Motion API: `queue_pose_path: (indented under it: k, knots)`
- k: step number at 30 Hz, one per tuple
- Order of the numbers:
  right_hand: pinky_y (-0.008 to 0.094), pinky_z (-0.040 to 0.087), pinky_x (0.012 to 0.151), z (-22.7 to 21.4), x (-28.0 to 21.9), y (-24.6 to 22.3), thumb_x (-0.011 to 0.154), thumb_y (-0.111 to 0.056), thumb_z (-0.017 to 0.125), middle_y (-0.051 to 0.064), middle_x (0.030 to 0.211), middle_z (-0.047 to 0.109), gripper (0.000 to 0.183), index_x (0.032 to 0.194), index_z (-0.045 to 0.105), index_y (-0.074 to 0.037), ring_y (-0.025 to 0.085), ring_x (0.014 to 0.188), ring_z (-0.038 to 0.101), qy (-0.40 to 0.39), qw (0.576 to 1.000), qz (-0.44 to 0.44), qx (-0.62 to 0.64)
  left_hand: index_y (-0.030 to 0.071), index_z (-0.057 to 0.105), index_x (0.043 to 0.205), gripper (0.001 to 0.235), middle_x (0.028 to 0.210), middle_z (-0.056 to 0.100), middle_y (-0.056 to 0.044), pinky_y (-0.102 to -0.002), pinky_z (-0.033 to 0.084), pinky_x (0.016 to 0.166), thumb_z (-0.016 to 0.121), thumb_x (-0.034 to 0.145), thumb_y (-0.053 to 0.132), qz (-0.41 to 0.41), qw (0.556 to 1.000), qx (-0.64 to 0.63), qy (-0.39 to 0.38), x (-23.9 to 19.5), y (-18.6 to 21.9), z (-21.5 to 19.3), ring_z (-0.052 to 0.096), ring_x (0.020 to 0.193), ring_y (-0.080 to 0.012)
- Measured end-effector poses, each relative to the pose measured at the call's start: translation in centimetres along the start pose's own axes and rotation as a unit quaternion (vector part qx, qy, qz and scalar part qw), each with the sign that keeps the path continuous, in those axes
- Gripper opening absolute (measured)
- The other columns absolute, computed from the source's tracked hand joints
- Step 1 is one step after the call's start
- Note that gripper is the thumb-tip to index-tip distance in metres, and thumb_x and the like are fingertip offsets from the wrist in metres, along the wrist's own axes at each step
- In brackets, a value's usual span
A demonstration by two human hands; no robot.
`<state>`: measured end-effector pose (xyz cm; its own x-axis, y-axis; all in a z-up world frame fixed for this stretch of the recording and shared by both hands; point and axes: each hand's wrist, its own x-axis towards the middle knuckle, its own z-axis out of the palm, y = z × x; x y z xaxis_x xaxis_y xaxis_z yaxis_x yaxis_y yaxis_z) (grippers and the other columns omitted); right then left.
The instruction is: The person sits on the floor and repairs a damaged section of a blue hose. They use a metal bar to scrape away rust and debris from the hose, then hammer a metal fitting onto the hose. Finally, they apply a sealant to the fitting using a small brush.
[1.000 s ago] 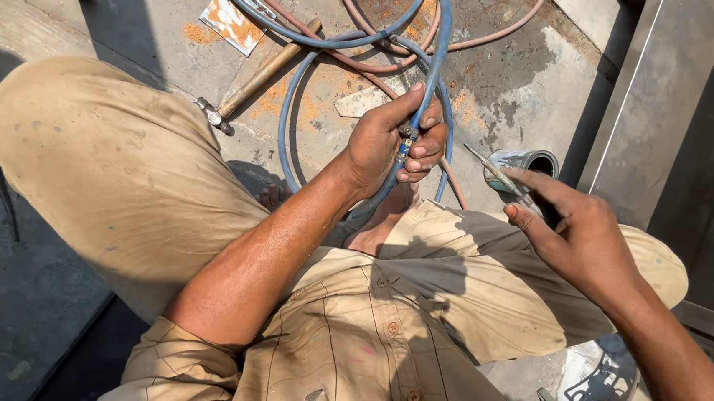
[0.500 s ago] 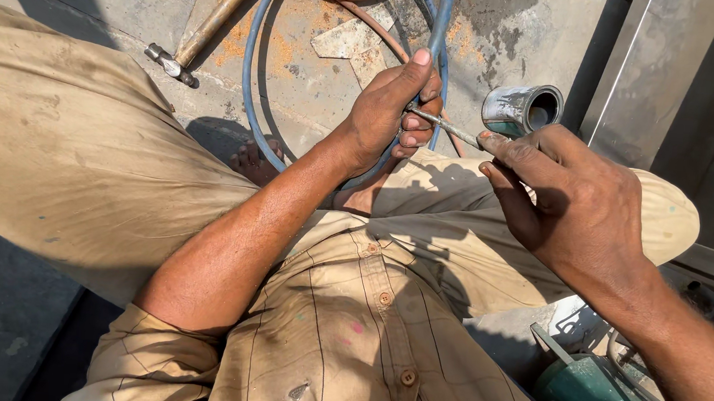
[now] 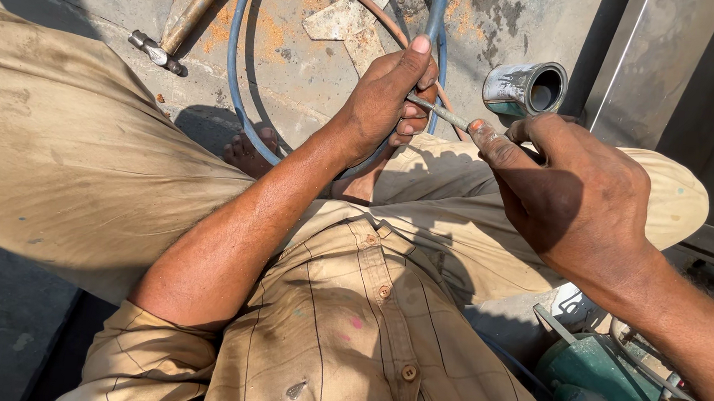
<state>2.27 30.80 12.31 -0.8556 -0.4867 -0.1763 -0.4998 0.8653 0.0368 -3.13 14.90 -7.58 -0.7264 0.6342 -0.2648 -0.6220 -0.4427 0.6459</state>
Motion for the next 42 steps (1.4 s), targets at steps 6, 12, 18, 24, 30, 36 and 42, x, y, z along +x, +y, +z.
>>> queue_pose_path:
  k: [6,12,18,24,30,36,42]
  knots:
    - [0.032,0.040,0.042,-0.6,0.7,-0.1,0.096,-0.013,0.075,0.004,0.072,0.055,0.015,0.110,0.079,-0.013,0.017,0.057,0.054,0.036,0.994,-0.073,-0.079,0.015,0.044,0.087,0.052,0.067,0.037,0.004,-0.022,0.035,0.040,0.038,0.105,0.063,0.010,1.000,0.004,-0.002,0.2,-0.8,-0.4,0.041,0.052,-0.0046]
    - [0.033,0.037,0.035,1.3,0.1,-0.5,0.097,-0.011,0.072,0.005,0.066,0.054,0.020,0.115,0.078,-0.005,0.015,0.047,0.050,-0.052,0.997,-0.046,-0.021,0.012,0.044,0.087,0.052,0.074,0.039,0.003,-0.026,0.037,0.048,0.039,0.110,0.059,0.062,0.996,0.043,0.047,0.7,-3.2,-1.1,0.037,0.058,-0.0063]
    - [0.029,0.050,0.050,3.5,1.1,1.2,0.104,-0.020,0.067,0.001,0.075,0.070,0.020,0.115,0.074,-0.005,0.008,0.063,0.060,-0.153,0.817,0.209,0.516,0.010,0.053,0.084,0.061,0.064,0.047,-0.002,-0.030,0.045,0.047,0.028,0.107,0.061,0.079,0.957,0.265,0.086,0.0,-4.6,-1.7,0.051,0.055,-0.0103]
    - [0.030,0.038,0.047,3.9,-0.2,0.9,0.102,-0.026,0.061,0.003,0.067,0.060,0.030,0.119,0.076,-0.006,0.011,0.050,0.046,-0.097,0.993,-0.003,0.062,0.006,0.061,0.087,0.068,0.069,0.058,-0.004,-0.034,0.050,0.061,0.026,0.110,0.059,0.087,0.929,0.351,0.083,-0.3,-4.0,-0.7,0.058,0.064,-0.0151]
    - [0.032,0.028,0.043,4.6,1.5,0.9,0.108,-0.035,0.055,-0.002,0.058,0.045,0.047,0.084,0.061,0.005,0.009,0.048,0.036,-0.281,0.668,0.347,0.595,0.005,0.061,0.089,0.064,0.065,0.057,-0.005,-0.035,0.047,0.060,0.027,0.109,0.055,0.020,0.906,0.417,0.067,-0.9,-3.4,0.3,0.057,0.060,-0.0174]
    - [0.033,0.040,0.045,1.7,-0.5,1.6,0.102,-0.030,0.061,0.006,0.056,0.060,0.029,0.094,0.074,-0.006,0.012,0.048,0.051,-0.212,0.848,0.280,0.398,0.008,0.059,0.092,0.053,0.064,0.055,-0.004,-0.035,0.038,0.049,0.034,0.108,0.052,-0.050,0.996,0.069,0.029,-0.9,-0.9,-1.8,0.051,0.056,-0.0160]
    - [0.037,0.045,0.047,-0.8,-1.6,2.0,0.092,-0.022,0.071,0.010,0.066,0.067,0.027,0.113,0.076,-0.006,0.021,0.050,0.060,-0.155,0.943,0.176,0.237,0.006,0.056,0.086,0.051,0.088,0.065,-0.010,-0.042,0.063,0.070,0.032,0.107,0.045,-0.141,0.978,-0.154,0.013,-0.4,-0.2,-1.2,0.066,0.074,-0.0211]
